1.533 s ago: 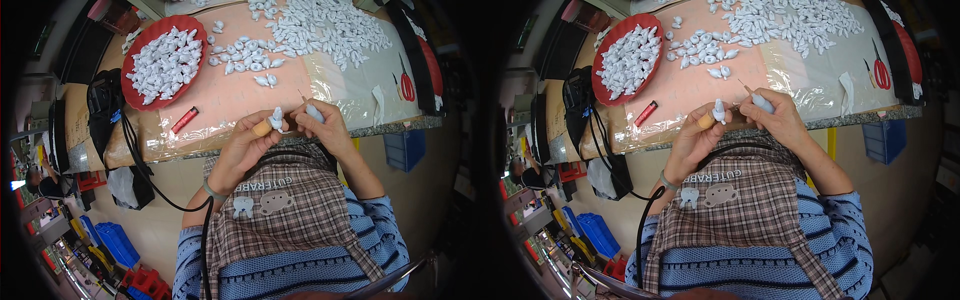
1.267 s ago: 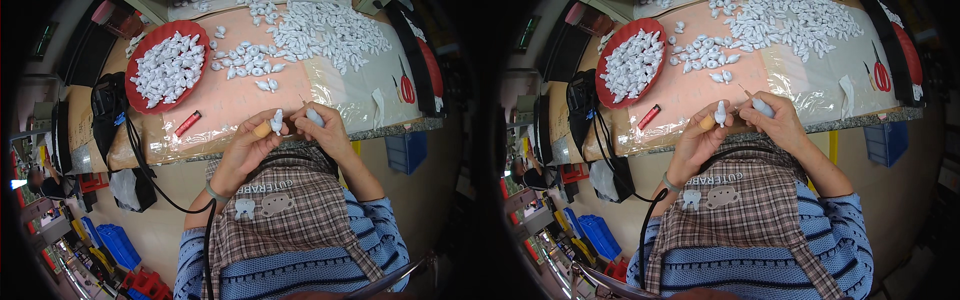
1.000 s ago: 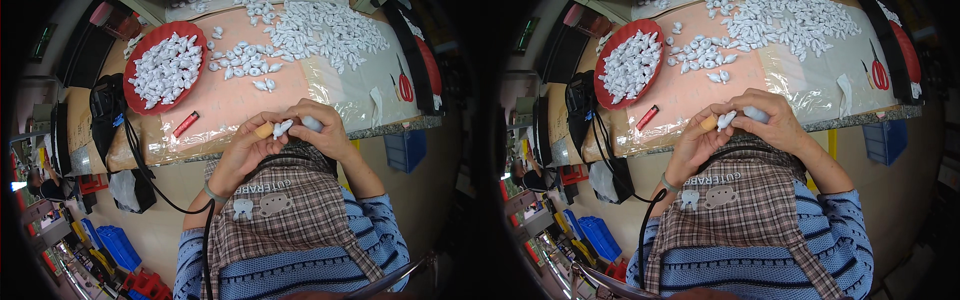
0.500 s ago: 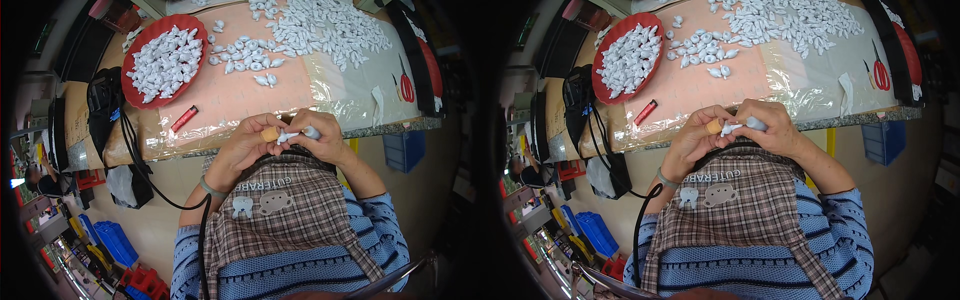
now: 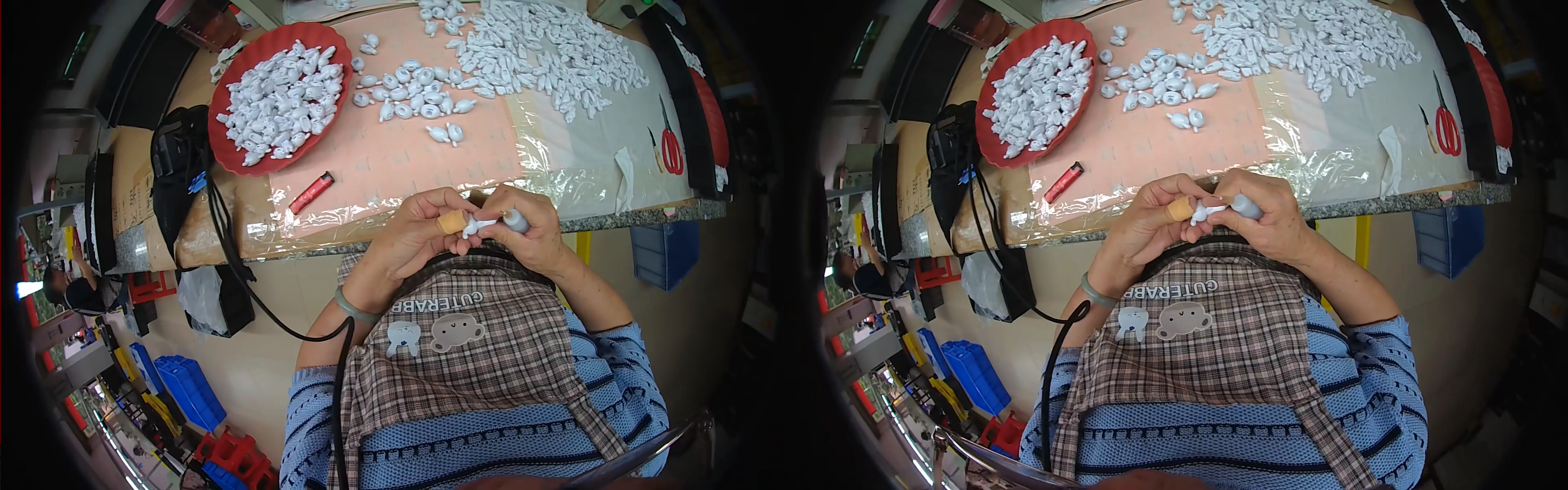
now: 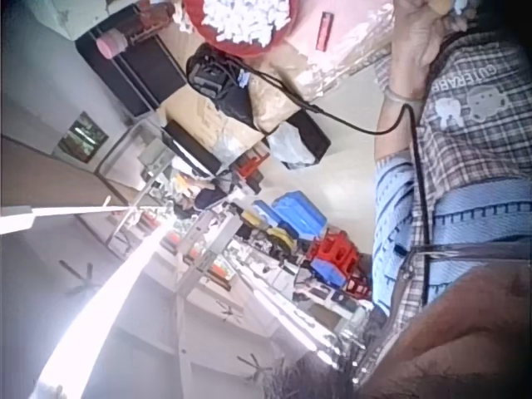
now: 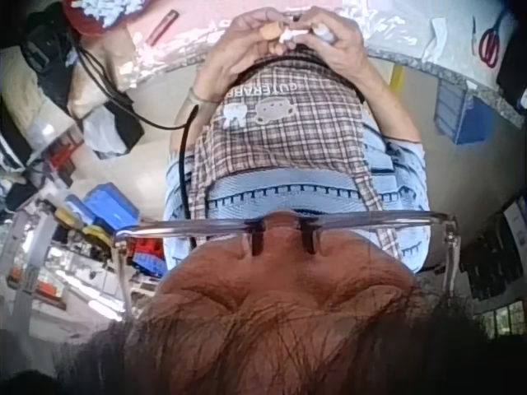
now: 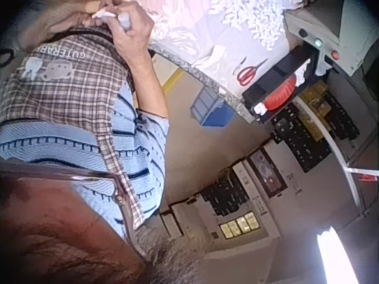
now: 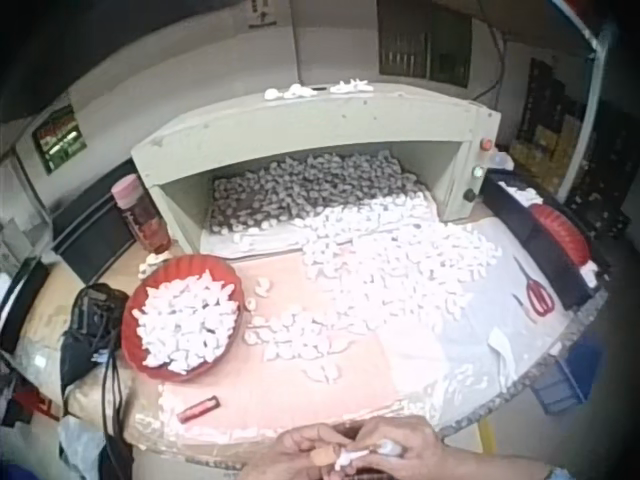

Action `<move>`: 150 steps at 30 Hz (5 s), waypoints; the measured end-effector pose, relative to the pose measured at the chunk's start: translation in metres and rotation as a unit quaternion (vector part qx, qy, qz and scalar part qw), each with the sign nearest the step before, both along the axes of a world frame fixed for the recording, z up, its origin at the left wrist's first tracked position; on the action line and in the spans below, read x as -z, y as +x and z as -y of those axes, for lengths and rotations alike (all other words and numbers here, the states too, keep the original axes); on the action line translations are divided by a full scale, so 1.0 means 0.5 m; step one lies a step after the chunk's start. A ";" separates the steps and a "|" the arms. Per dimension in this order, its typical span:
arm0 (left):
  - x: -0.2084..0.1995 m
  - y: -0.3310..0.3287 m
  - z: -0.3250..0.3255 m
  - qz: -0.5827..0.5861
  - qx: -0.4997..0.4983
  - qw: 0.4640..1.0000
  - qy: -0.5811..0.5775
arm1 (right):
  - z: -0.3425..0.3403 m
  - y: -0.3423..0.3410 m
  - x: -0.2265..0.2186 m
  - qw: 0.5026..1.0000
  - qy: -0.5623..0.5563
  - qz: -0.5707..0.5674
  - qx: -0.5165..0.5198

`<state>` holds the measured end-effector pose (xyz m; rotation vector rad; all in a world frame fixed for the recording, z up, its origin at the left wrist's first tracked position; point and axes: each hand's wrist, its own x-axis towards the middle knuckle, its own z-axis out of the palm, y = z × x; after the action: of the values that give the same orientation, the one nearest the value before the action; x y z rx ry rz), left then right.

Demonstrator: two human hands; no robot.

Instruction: The person assembles small plastic components by hand, applying adhesive from a squeeze bottle to join them.

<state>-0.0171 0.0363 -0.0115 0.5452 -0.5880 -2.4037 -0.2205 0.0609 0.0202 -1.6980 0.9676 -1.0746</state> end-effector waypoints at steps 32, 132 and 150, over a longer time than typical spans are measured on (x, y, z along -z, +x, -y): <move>-0.107 0.093 0.198 0.524 -0.317 0.500 -0.613 | 0.009 -0.026 -0.014 0.993 0.089 -0.040 0.066; -0.049 0.005 0.026 -0.001 -0.075 0.997 0.000 | -0.004 -0.050 -0.061 0.983 -0.056 0.019 0.173; -0.046 0.007 0.029 0.007 -0.069 0.998 -0.004 | 0.001 -0.054 -0.061 0.984 -0.079 -0.004 0.161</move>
<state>-0.0137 0.0218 0.0117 0.5799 -0.5472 -2.2682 -0.2474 0.0606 0.0507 -1.7089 1.2196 -1.3869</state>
